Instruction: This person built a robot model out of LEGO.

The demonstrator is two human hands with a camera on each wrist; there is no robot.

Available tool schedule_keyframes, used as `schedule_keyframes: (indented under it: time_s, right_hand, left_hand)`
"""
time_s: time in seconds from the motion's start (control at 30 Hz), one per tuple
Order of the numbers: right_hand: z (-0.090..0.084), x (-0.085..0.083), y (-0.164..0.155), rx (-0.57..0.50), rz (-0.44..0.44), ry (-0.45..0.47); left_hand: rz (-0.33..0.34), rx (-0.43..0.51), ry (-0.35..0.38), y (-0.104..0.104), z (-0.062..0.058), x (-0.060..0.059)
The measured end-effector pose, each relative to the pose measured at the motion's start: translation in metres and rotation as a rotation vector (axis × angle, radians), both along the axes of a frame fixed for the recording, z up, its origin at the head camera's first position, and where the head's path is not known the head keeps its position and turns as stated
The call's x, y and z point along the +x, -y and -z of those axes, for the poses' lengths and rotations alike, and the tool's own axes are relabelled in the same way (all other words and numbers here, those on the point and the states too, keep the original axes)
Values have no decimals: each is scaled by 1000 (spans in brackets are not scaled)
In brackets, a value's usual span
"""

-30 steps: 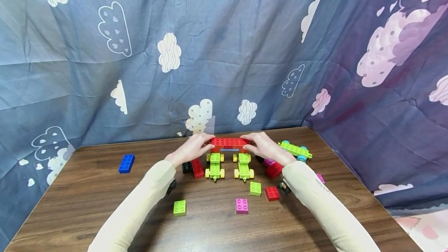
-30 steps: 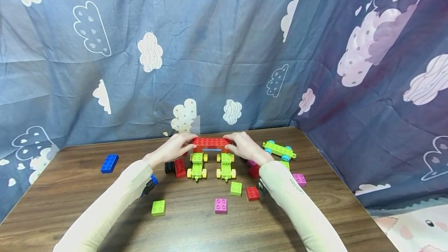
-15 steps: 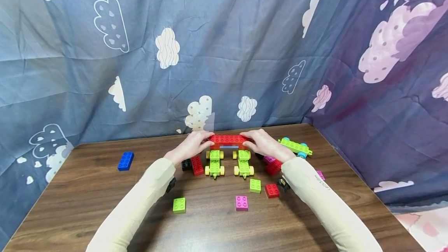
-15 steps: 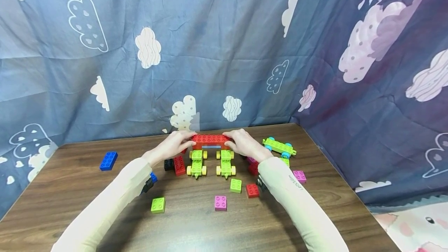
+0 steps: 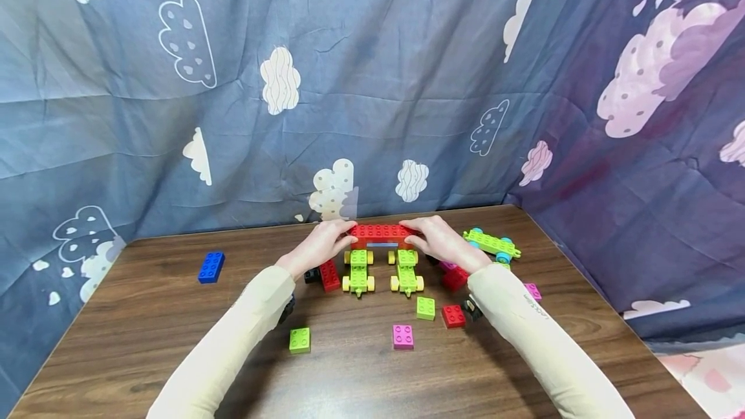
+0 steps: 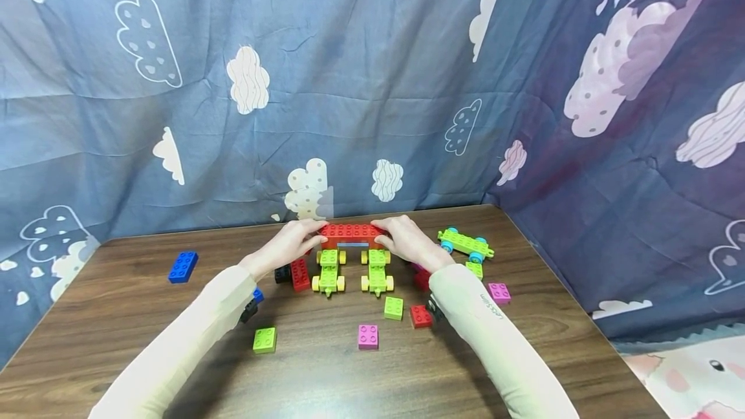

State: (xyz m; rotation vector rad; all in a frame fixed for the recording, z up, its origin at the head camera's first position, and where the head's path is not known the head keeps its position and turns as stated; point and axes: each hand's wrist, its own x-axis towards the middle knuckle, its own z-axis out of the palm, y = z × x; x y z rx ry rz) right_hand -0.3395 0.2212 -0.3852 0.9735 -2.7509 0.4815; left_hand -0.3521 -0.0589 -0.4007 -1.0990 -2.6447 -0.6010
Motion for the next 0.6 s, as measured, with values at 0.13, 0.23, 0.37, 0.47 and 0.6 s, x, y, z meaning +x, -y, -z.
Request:
schedule_keyframes:
  time_s: [0.13, 0.23, 0.37, 0.47, 0.6]
  right_hand:
    - [2, 0, 0, 8, 7, -8]
    - [3, 1, 0, 13, 11, -20]
    - [0, 1, -1, 23, -4, -26]
    - [-4, 0, -2, 48, -26, -1]
    - [-9, -1, -4, 65, -46, 6]
  left_hand:
    - [-12, -6, -5, -1, 0, 1]
    - [-17, -2, -10, -3, 1, 2]
    - [-19, 0, -37, -4, 2, 3]
    - [-17, -3, -41, -3, 0, 3]
    - [-19, -4, -27, -2, -2, 5]
